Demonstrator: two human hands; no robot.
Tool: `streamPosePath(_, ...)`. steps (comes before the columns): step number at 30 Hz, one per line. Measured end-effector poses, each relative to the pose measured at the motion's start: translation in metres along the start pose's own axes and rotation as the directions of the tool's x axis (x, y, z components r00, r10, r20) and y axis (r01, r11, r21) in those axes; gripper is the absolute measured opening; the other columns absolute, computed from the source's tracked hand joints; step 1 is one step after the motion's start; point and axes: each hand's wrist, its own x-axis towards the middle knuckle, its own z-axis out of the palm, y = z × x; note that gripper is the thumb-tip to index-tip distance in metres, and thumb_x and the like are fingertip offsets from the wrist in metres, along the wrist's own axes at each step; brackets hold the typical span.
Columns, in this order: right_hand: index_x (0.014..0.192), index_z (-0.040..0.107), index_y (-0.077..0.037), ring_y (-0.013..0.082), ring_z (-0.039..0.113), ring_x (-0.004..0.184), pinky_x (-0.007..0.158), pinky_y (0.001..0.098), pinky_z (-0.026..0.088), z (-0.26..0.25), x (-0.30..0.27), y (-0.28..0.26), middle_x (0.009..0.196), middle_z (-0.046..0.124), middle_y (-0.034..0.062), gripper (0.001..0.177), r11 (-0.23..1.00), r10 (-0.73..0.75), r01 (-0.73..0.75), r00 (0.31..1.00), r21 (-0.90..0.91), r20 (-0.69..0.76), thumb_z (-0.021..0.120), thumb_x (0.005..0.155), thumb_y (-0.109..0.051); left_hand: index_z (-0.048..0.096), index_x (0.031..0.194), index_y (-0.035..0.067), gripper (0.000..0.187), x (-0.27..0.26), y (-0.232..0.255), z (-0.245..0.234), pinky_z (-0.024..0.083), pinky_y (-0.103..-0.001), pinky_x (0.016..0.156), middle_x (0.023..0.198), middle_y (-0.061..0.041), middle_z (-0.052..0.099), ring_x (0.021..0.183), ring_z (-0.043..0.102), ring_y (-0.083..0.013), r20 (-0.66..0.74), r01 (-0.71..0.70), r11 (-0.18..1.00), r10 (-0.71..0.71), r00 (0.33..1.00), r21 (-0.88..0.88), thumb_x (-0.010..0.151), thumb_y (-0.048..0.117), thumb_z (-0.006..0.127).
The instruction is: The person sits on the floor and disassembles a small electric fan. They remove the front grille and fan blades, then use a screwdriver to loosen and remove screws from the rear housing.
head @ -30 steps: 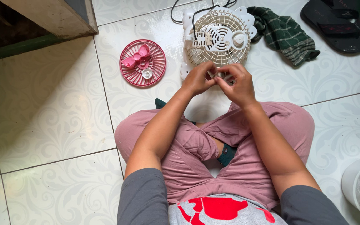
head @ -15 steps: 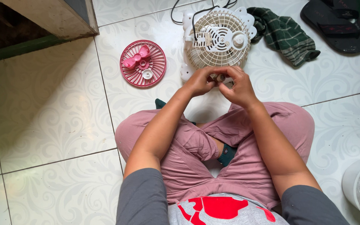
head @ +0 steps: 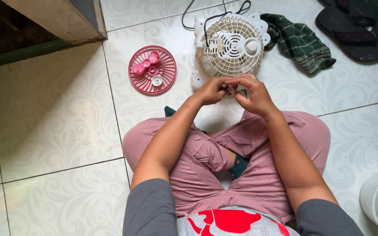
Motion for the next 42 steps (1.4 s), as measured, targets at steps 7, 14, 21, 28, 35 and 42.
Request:
streamPosePath(7, 0.109, 0.07, -0.006, 0.0166, 0.074, 0.092, 0.083, 0.0302, 0.061, 0.014, -0.005, -0.005, 0.107, 0.071, 0.0093, 0.035, 0.807, 0.59, -0.589, 0.808, 0.041, -0.004, 0.087, 0.085, -0.023, 0.071, 0.11, 0.002, 0.026, 0.002, 0.001, 0.004, 0.06, -0.033, 0.08, 0.102, -0.013, 0.078, 0.089, 0.077, -0.0185, -0.196, 0.181, 0.942, -0.128, 0.972, 0.283, 0.085, 0.005, 0.077)
streamPosePath(14, 0.119, 0.072, -0.005, 0.0248, 0.067, 0.114, 0.099, 0.0397, 0.054, 0.001, -0.008, 0.004, 0.12, 0.073, 0.0111, 0.044, 1.0, 0.009, -0.008, 0.998, -0.017, 0.062, 0.074, 0.076, 0.005, 0.069, 0.12, 0.005, 0.04, -0.003, 0.0, 0.005, 0.06, -0.033, 0.081, 0.102, -0.011, 0.077, 0.092, 0.078, -0.0201, -0.062, 0.033, 0.966, -0.018, 0.998, 0.257, 0.081, -0.003, 0.064)
streamPosePath(21, 0.114, 0.07, -0.009, 0.0216, 0.07, 0.097, 0.086, 0.0331, 0.058, 0.019, -0.007, -0.003, 0.111, 0.07, 0.008, 0.032, 0.877, 0.481, -0.481, 0.877, 0.0, 0.017, 0.082, 0.086, -0.017, 0.071, 0.111, 0.005, 0.031, -0.001, 0.003, 0.01, 0.059, -0.034, 0.08, 0.102, -0.013, 0.077, 0.091, 0.077, -0.0231, -0.189, 0.056, 0.938, 0.01, 0.982, 0.341, 0.08, 0.003, 0.077)
streamPosePath(28, 0.12, 0.066, -0.002, 0.0258, 0.062, 0.104, 0.086, 0.0356, 0.054, 0.013, -0.01, 0.003, 0.111, 0.064, 0.0144, 0.045, 0.962, 0.258, -0.256, 0.966, 0.09, -0.017, 0.082, 0.078, -0.009, 0.069, 0.121, 0.007, 0.041, 0.0, -0.013, 0.007, 0.061, -0.035, 0.085, 0.108, -0.013, 0.077, 0.097, 0.077, -0.0246, -0.132, 0.009, 0.959, 0.03, 0.991, 0.283, 0.081, 0.0, 0.068)
streamPosePath(35, 0.113, 0.071, -0.006, 0.0196, 0.071, 0.094, 0.087, 0.0311, 0.059, 0.016, -0.003, -0.006, 0.109, 0.068, 0.0101, 0.028, 0.937, 0.349, -0.349, 0.937, 0.016, -0.005, 0.08, 0.088, -0.015, 0.069, 0.115, 0.007, 0.038, 0.009, -0.031, 0.01, 0.06, -0.037, 0.082, 0.108, -0.014, 0.074, 0.096, 0.075, -0.0266, -0.162, 0.0, 0.933, 0.063, 0.985, 0.36, 0.078, 0.001, 0.075)
streamPosePath(42, 0.118, 0.065, 0.001, 0.0249, 0.066, 0.098, 0.084, 0.0355, 0.056, 0.014, -0.009, -0.012, 0.112, 0.063, 0.0163, 0.051, 0.921, 0.389, -0.389, 0.921, 0.028, 0.009, 0.087, 0.076, -0.016, 0.068, 0.123, 0.013, 0.044, 0.012, -0.051, 0.017, 0.057, -0.038, 0.086, 0.106, -0.013, 0.077, 0.099, 0.074, -0.0284, -0.115, -0.035, 0.924, 0.085, 0.99, 0.381, 0.081, -0.001, 0.07)
